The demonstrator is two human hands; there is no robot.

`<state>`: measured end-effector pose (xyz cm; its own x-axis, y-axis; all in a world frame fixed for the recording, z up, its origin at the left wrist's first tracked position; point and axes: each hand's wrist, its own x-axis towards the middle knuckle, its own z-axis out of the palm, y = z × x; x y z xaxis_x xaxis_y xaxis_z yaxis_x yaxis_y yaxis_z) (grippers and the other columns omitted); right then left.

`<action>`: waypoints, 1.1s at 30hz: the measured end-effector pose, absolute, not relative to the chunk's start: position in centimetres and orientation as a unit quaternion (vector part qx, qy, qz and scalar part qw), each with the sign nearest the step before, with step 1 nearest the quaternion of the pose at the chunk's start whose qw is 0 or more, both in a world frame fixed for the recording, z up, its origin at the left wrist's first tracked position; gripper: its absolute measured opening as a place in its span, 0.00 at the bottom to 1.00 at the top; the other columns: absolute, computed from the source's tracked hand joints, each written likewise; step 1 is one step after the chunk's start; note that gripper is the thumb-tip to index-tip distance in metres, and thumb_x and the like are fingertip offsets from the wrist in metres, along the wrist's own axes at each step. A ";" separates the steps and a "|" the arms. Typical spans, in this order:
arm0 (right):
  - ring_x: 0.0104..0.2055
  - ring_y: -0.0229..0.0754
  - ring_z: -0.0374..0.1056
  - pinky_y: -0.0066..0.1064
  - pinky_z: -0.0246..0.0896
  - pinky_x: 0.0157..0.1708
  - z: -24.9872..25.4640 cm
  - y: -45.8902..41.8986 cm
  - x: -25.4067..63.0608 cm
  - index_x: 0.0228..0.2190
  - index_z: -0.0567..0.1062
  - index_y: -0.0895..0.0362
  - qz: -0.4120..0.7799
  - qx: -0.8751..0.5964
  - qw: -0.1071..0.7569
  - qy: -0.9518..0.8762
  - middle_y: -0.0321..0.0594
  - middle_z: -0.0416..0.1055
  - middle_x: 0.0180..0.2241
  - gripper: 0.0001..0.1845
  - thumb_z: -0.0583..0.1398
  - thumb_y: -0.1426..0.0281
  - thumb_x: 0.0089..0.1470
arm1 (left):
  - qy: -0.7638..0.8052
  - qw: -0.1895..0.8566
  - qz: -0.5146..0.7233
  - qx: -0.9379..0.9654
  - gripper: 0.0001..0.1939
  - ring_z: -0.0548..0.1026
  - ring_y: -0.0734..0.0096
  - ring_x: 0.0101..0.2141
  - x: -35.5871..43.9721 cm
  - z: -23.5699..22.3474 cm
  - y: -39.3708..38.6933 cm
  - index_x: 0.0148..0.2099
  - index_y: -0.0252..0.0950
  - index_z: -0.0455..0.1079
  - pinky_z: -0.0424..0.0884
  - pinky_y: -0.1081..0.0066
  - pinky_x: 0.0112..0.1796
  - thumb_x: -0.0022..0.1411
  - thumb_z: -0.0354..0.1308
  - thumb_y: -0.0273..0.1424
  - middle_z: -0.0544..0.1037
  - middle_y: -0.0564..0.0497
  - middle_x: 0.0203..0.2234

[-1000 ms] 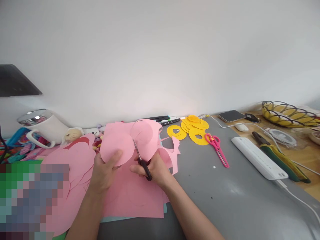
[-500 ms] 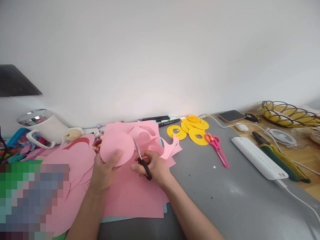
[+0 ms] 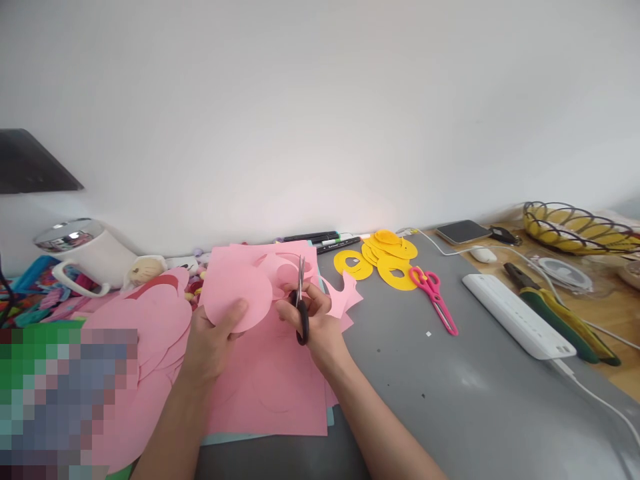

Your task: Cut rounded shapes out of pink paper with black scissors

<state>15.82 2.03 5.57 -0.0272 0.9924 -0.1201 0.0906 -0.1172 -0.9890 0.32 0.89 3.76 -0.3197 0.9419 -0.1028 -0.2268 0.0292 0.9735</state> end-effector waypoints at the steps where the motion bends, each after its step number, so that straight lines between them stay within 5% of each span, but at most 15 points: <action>1: 0.27 0.40 0.64 0.30 0.59 0.27 5.6 2.0 15.9 0.32 0.71 0.54 0.518 -0.529 0.439 -0.509 0.34 0.67 0.23 0.13 0.64 0.64 0.42 | 0.533 0.481 0.608 0.339 0.10 0.64 0.76 0.18 0.3 3.7 0.9 0.21 0.32 0.70 0.60 0.76 0.18 0.38 0.69 0.30 0.66 0.55 0.13; 4: 0.25 0.38 0.61 0.30 0.57 0.25 5.2 2.1 15.9 0.29 0.70 0.55 0.557 -0.452 0.414 -0.560 0.33 0.64 0.22 0.15 0.65 0.60 0.43 | 0.521 0.491 0.603 0.353 0.15 0.56 0.81 0.14 0.2 3.7 1.0 0.16 0.34 0.64 0.52 0.76 0.15 0.41 0.68 0.31 0.59 0.58 0.08; 14: 0.26 0.37 0.58 0.28 0.54 0.25 4.2 2.2 16.2 0.32 0.71 0.56 0.600 -0.378 0.370 -0.600 0.32 0.63 0.24 0.22 0.67 0.53 0.42 | 0.532 0.481 0.594 0.365 0.17 0.56 0.81 0.14 0.5 3.9 0.7 0.13 0.35 0.61 0.51 0.76 0.15 0.40 0.68 0.30 0.58 0.58 0.08; 33: 0.25 0.34 0.54 0.25 0.49 0.22 4.2 2.0 16.2 0.27 0.68 0.56 0.602 -0.409 0.351 -0.588 0.32 0.63 0.24 0.17 0.68 0.60 0.43 | 0.544 0.472 0.595 0.358 0.12 0.65 0.75 0.17 0.3 3.2 0.9 0.17 0.30 0.68 0.60 0.76 0.16 0.38 0.68 0.30 0.68 0.53 0.12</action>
